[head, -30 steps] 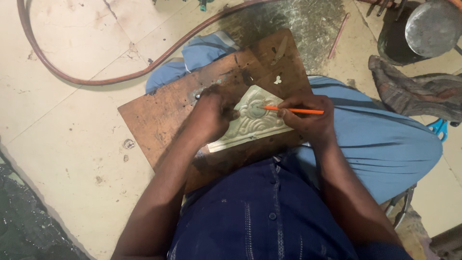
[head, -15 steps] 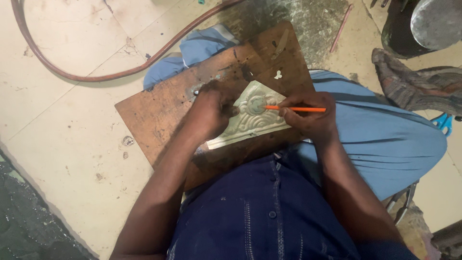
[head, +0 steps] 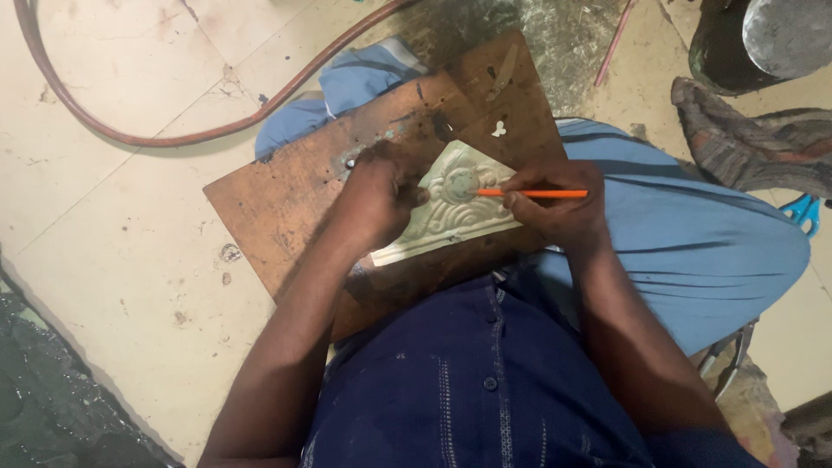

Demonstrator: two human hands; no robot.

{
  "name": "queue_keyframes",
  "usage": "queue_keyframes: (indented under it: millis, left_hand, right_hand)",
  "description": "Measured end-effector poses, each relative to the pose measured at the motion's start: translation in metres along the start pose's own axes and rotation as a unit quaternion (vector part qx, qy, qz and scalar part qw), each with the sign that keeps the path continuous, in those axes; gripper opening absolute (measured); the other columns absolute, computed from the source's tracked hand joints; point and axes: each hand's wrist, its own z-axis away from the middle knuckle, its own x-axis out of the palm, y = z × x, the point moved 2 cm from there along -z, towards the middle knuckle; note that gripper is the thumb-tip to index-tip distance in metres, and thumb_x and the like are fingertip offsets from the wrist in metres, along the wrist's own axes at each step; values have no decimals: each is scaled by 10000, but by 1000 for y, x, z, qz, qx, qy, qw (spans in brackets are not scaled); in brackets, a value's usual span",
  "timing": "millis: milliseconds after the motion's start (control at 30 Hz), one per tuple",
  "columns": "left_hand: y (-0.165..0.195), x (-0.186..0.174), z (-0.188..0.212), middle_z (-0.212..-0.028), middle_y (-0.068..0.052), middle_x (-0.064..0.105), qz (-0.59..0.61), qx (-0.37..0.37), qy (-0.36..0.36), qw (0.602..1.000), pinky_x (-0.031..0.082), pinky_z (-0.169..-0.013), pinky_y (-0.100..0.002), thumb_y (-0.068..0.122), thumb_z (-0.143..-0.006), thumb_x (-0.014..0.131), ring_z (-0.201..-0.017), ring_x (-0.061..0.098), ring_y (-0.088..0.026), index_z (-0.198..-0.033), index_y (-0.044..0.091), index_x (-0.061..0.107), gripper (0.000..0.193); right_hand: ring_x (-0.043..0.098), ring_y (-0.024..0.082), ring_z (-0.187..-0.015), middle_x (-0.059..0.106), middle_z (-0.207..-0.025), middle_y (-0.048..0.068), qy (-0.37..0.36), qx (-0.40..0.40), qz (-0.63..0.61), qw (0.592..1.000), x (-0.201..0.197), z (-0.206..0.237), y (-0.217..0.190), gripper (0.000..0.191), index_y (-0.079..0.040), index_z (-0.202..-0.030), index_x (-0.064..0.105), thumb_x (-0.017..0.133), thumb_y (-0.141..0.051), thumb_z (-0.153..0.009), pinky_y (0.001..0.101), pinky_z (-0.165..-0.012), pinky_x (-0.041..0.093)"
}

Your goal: The person sits on the floor with a wooden board on their lap and traces the raised decorative pattern of an ornamental sheet-metal piece with an orange pencil. They then pick up a dark punch-like object, handle the ornament, and use red-handled shears to cut a thin metal strip before resting.

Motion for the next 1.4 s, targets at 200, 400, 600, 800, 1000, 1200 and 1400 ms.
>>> queue_keyframes:
  millis: [200,400,600,800,1000,1200,1400]
  left_hand:
    - [-1,1,2,-908,-174,725,26,-58,-19,998,527,-775,-439,121,-805,803,-856,684,-339,-1079,62,765,283]
    - [-2,1,3,-918,-184,731,28,-73,-39,996,533,-765,-431,121,-839,788,-840,703,-336,-1054,48,764,229]
    - [0,-1,5,-936,-194,731,29,3,11,1000,537,-762,-430,85,-801,808,-865,695,-355,-1031,17,764,244]
    - [0,-1,8,-936,-203,731,36,-79,-34,996,534,-737,-415,88,-835,787,-830,705,-337,-1058,38,759,230]
    - [3,-4,8,-982,-214,733,25,-63,-22,997,533,-764,-421,68,-825,789,-896,711,-348,-1028,25,762,209]
    - [8,-7,10,-993,-196,743,43,-26,-27,998,542,-807,-415,36,-837,759,-928,715,-344,-1091,44,749,254]
    - [11,-9,10,-1015,-205,734,38,19,-13,999,541,-827,-427,0,-821,744,-945,697,-364,-1126,45,748,308]
  right_hand:
    - [712,107,-787,771,-906,75,53,1,68,996,5,-2,-8,139,0,-1004,777,806,-81,-895,234,-696,546]
    - [708,98,-804,764,-910,73,37,-38,75,996,4,-1,-10,124,-7,-991,767,794,-90,-904,226,-726,545]
    - [708,80,-786,773,-892,65,58,0,57,997,6,1,-8,140,-4,-996,778,814,-91,-892,217,-703,551]
    - [685,84,-751,758,-855,61,47,12,57,997,6,2,-8,117,0,-961,772,796,-65,-866,216,-670,527]
    - [668,92,-729,736,-836,67,13,-16,54,998,3,1,-10,105,-8,-931,770,773,-44,-833,238,-659,511]
    - [667,108,-744,731,-862,54,33,-25,55,998,5,3,-12,113,-11,-969,772,773,-58,-866,236,-665,497]
    - [699,117,-784,724,-858,66,-12,-51,4,999,2,3,-8,78,-15,-914,740,757,-62,-855,247,-715,546]
